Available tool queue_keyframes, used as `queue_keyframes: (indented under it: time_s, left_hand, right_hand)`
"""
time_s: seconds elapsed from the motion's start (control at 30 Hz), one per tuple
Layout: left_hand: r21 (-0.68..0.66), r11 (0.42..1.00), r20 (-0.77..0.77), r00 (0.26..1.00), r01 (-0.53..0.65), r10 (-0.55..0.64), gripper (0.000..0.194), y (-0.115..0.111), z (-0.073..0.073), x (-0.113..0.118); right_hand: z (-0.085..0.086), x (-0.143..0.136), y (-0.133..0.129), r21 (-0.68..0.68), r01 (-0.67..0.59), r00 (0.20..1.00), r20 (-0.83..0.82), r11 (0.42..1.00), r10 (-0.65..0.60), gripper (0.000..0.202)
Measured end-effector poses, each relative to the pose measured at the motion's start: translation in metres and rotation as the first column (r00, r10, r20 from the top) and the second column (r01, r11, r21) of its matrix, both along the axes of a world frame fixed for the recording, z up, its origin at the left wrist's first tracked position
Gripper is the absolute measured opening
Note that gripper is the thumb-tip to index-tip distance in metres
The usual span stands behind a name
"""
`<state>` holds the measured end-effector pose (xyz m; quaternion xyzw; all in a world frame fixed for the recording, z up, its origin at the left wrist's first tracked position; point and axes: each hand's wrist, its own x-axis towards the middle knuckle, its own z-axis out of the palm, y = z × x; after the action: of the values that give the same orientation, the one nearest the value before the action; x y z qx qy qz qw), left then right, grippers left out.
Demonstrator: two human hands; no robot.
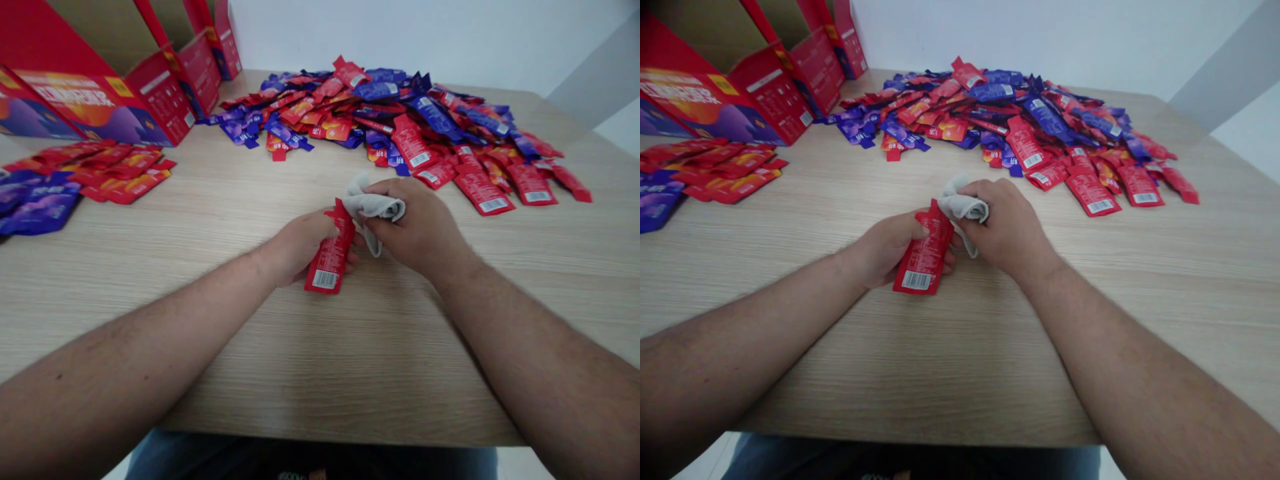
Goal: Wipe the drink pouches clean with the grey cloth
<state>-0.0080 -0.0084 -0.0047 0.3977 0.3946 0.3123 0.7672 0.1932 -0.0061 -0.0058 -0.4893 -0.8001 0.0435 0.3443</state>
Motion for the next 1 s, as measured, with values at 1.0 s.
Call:
queue_keyframes:
  time_s: [1.0]
  left_hand:
    - [0.03, 0.97, 0.018, 0.97, -0.243, 0.243, 0.019, 0.012, -0.005, 0.005]
  right_hand:
    - [0.004, -0.002, -0.01, -0.024, -0.095, 0.993, 0.064, 0.995, 0.096, 0.025]
